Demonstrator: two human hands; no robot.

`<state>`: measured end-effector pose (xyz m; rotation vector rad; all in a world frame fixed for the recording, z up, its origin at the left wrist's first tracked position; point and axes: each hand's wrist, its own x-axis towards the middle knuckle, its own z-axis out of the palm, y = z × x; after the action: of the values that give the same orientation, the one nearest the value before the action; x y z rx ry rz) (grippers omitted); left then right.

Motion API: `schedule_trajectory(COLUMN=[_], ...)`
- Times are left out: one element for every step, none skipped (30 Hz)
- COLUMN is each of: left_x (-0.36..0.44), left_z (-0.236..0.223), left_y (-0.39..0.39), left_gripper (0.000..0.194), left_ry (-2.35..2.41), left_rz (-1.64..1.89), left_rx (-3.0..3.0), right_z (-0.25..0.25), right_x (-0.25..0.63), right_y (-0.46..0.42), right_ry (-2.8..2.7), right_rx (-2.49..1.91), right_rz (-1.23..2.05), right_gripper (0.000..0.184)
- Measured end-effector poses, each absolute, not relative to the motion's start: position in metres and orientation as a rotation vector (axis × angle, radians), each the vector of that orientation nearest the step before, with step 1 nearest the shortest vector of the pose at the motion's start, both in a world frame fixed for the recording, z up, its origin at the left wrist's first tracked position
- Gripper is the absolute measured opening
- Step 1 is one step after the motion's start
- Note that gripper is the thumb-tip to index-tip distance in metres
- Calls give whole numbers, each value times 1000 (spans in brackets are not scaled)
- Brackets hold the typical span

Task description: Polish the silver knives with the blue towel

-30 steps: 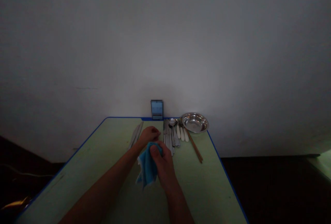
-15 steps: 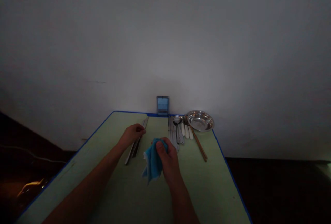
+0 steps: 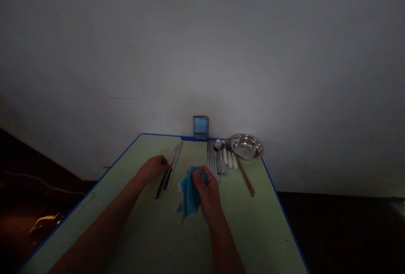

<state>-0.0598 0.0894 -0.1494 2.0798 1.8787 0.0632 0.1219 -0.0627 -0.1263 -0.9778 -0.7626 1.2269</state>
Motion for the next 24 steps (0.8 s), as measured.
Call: schedule_trajectory(left_x=[-60,-60,-60,-59,-59,-59,-59,-59,-59,-58,-58,-58,-57,-57,-56,-56,-56,-56,-55,-55,-56,-56,-56,-56], left_z=[-149,-148,-147,-146,-145,-144,-143,-142,-141,-140,-139,-139,-138,-138,-138,-138,-138,-139,-139,-140,-140,-141,-141,-142], left_y=[88,87,86,86,85,84,84,84,83,83,83,83,83,83,84,84,85,86,87,88,90,91,92,93], left_gripper=[28,29,29,30,31,32,32,32,32,31,31,31,31,31,31,31,31,31,32,32,33,34,34,35], left_ry=[1884,1889,1895,1901,1908,1914,1919,1923,1927,1932,1936,1941,1947,1952,1956,1958,1960,1962,1964,1968,1972,1974,1975,1973], left_rz=[43,25,8,-7,-21,-34,-46,-58,-70,-81,-92,-102,-111,-120,-129,-137,-145,-154,-164,-173,-183,-193,-202,-210], left_rx=[2080,2080,2079,2078,2076,2075,2073,2071,2068,2066,2063,2060,2058,2055,2054,2053,2053,2052,2051,2049,2045,2042,2039,2037], right_z=[-126,-126,-125,-125,-125,-125,-125,-125,-125,-124,-124,-124,-123,-123,-122,-122,-122,-122,-122,-122,-122,-122,-122,-122], right_x=[122,122,122,121,121,121,121,121,121,121,121,121,121,120,120,120,120,120,120,120,120,120,120,120], right_y=[-63,-62,-62,-62,-62,-61,-61,-61,-61,-61,-61,-62,-62,-62,-62,-63,-63,-63,-63,-63,-63,-63,-63,-63], right_ry=[-761,-759,-756,-754,-752,-750,-747,-745,-743,-741,-739,-736,-734,-734,-730,-734,-737,-735,-735,-734,-733,-733,-733,-735], right_rx=[-976,-975,-975,-975,-977,-978,-978,-977,-975,-973,-971,-969,-966,-963,-959,-957,-961,-970,-972,-975,-975,-973,-973,-975], right_rz=[1229,1232,1233,1234,1235,1234,1234,1234,1235,1235,1234,1232,1230,1230,1229,1236,1245,1242,1245,1243,1239,1236,1231,1228], right_gripper=[32,32,33,33,34,34,34,34,34,34,34,34,33,33,33,33,33,34,34,35,34,34,33,32])
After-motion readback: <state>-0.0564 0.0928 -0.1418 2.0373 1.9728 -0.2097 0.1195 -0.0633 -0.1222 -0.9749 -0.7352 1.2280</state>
